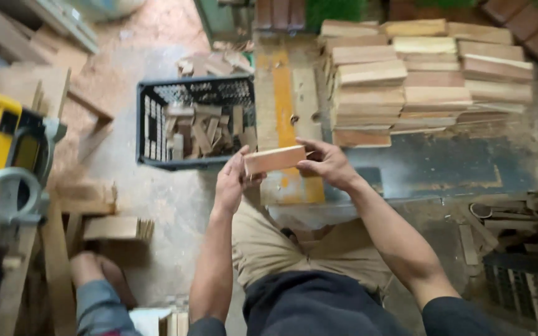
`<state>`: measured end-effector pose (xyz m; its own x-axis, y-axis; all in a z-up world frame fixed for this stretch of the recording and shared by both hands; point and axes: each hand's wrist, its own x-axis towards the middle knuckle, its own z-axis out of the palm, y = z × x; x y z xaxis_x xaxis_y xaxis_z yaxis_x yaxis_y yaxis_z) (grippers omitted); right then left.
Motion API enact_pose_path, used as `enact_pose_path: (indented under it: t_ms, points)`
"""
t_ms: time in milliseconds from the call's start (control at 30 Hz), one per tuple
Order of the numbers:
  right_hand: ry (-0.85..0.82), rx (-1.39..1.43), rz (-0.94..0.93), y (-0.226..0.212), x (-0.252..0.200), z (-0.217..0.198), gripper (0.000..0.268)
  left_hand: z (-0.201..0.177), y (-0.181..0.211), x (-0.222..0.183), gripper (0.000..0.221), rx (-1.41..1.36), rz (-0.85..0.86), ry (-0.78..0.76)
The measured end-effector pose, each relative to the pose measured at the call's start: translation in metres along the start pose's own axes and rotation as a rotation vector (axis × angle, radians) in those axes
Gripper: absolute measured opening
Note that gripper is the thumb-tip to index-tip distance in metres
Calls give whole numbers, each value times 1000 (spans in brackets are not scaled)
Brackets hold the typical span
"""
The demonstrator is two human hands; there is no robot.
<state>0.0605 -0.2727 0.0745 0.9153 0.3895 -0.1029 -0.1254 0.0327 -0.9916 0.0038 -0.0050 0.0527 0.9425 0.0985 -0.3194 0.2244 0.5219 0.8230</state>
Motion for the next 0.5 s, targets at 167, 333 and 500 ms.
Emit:
enact_pose_path:
  t_ms: [167, 333, 500]
  points:
    - [11, 80, -33, -8, -16, 5, 67, -4, 9, -21, 44, -110, -24, -115]
    - [1, 108, -70, 2, -16, 1, 65, -6, 10, -25, 53, -110, -41, -140]
    - [26, 61, -82, -11, -18, 8, 63, -11, 3, -29, 50, -127, 90, -193]
